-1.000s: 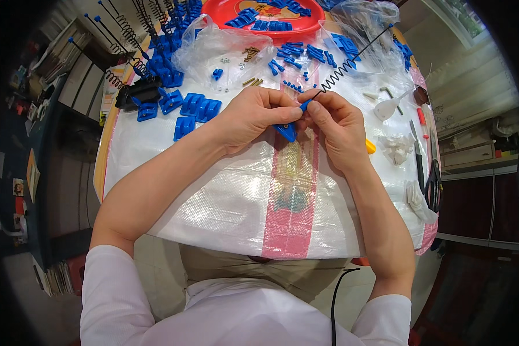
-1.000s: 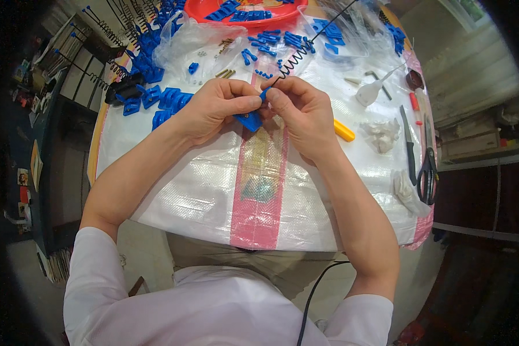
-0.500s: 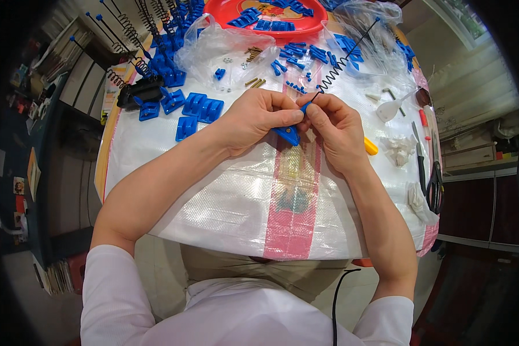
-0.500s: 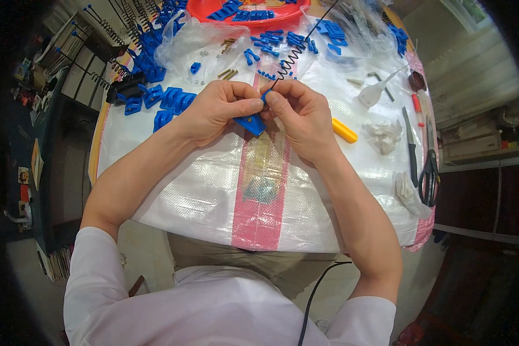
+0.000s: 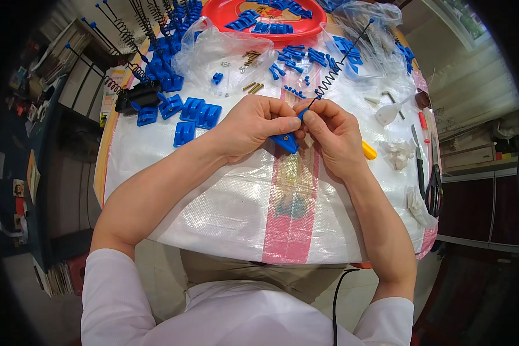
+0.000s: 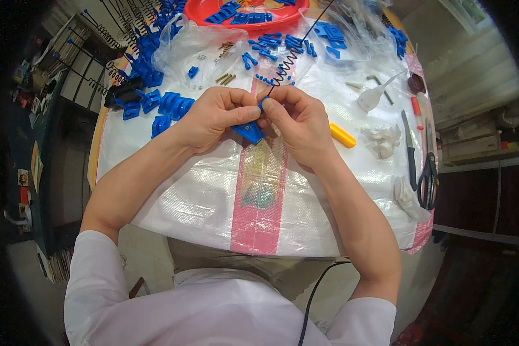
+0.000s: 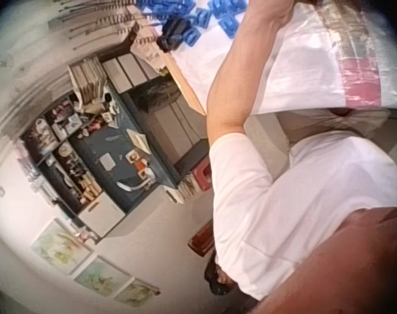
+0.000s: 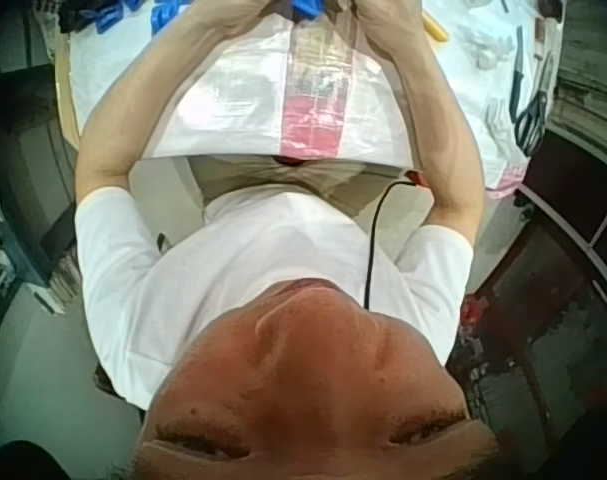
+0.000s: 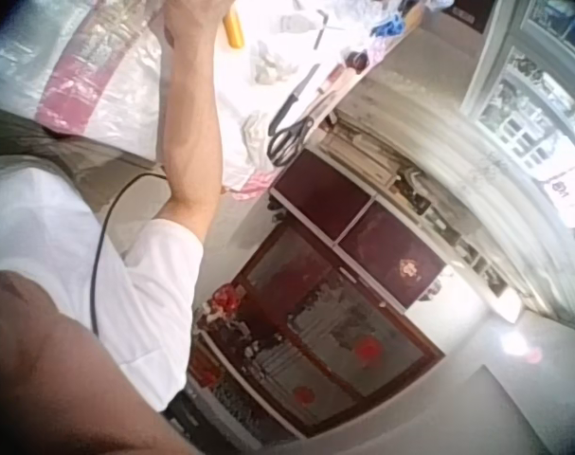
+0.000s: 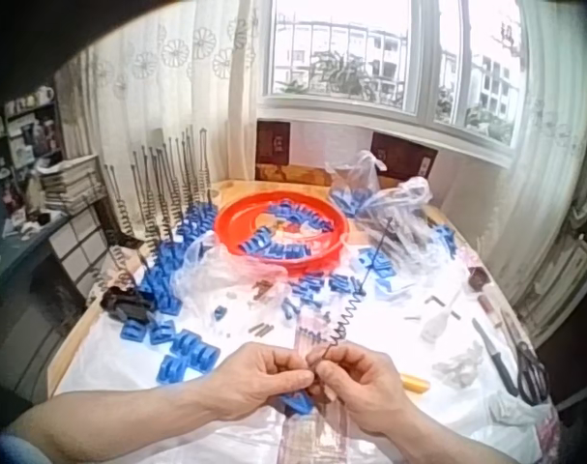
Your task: Assembling small metal springs and pins into blue plastic housings at a workstation.
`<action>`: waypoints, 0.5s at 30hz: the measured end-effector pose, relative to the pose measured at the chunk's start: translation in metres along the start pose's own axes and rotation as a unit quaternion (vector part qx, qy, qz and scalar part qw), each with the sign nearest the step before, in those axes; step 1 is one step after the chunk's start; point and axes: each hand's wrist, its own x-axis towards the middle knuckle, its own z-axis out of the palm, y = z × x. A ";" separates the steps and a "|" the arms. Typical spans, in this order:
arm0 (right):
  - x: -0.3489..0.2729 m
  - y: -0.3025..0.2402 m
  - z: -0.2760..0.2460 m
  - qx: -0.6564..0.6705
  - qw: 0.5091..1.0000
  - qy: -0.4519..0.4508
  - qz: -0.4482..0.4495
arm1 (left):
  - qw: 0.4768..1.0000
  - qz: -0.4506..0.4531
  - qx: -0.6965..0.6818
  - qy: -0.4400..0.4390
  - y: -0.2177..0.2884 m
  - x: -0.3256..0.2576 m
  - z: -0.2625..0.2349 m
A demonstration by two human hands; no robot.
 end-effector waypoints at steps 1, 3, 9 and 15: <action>0.000 0.000 0.000 -0.001 1.000 0.000 0.001 | 1.000 0.001 -0.001 0.000 0.000 0.000 -0.001; 0.000 -0.001 0.001 -0.002 1.000 0.001 0.004 | 1.000 0.004 -0.003 -0.001 -0.002 0.001 -0.002; 0.001 0.000 0.001 -0.006 1.000 -0.003 -0.012 | 1.000 0.002 -0.001 -0.001 -0.003 0.001 -0.002; 0.002 0.000 -0.001 -0.021 1.000 -0.007 -0.002 | 1.000 -0.010 -0.007 -0.002 -0.002 0.000 -0.002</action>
